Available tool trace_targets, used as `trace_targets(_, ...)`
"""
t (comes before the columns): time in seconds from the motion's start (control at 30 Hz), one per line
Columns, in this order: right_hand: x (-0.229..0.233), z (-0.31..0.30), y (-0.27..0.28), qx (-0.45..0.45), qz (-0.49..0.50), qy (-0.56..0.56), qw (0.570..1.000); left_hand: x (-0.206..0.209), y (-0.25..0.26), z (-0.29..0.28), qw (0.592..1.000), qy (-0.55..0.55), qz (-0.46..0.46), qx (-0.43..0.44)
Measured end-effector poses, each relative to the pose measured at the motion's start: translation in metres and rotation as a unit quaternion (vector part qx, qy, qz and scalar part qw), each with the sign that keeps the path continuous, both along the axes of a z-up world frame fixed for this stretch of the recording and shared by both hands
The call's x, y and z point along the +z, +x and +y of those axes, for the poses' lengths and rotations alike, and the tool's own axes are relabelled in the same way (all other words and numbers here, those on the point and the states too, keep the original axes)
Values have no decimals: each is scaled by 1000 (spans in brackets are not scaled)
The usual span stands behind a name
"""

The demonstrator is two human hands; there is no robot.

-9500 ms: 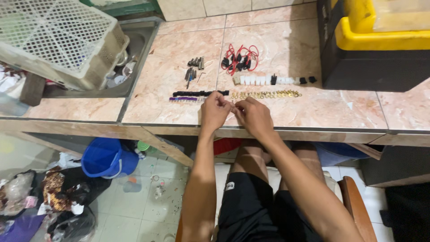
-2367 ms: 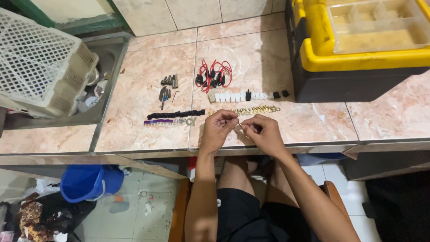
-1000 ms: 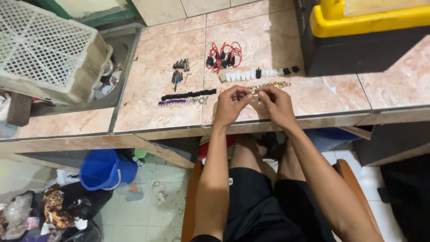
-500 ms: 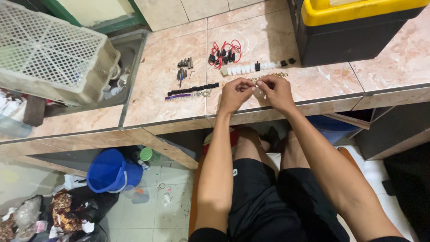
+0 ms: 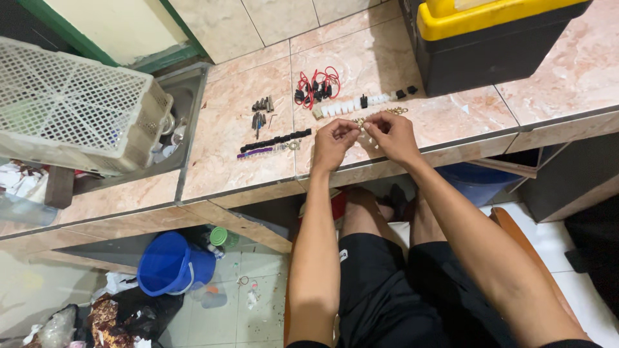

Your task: The person sorts small hardware parts, wires, and connectors laid out on a tiled counter and places them one by one into the compartments of a yellow toolbox, occasionally picking items up from the counter to arrange them inside the box.

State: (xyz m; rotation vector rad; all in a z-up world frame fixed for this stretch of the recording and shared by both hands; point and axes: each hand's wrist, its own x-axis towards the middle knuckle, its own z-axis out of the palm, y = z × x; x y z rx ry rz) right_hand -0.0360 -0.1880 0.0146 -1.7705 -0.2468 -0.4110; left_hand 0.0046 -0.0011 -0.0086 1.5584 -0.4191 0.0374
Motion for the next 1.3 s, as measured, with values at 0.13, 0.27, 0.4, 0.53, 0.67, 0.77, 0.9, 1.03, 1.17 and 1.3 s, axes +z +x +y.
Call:
trace_targets(0.13, 0, 0, -3, 0, -23, 0, 1000, -4, 2, 0, 1000, -7, -1, 1)
trace_targets(0.27, -1, -2, -1, -5, -10, -35, 999, -1, 2, 0, 999, -20, 23, -8)
trace_targets(0.4, -4, -3, 2, -22, -49, -69, 996, 3, -2, 1, 999, -26, 21, -30)
trace_targets(0.53, -5, -3, 2, -21, -62, -80, 995, 6, -6, 1, 1000, -8, 22, -5)
trace_targets(0.67, -2, -2, -1, -15, -53, -85, 995, 10, -9, -2, 1000, 0, -17, 21)
trace_targets(0.77, 1, 0, -4, -21, -36, -72, 997, 12, -10, -3, 999, 12, -30, 42)
trace_targets(0.9, 1, 2, -4, -22, -35, -74, 996, 13, -12, -3, 998, 10, -38, 50)
trace_targets(1.03, -1, 1, -3, -21, -46, -86, 995, 14, -13, -3, 998, 11, -36, 53)
trace_targets(1.17, -3, 3, -3, -25, -45, -83, 995, 13, -13, -1, 998, 12, -27, 50)
trace_targets(1.3, -3, 4, -2, -40, -53, -88, 994, 11, -11, -1, 999, -2, -33, 32)
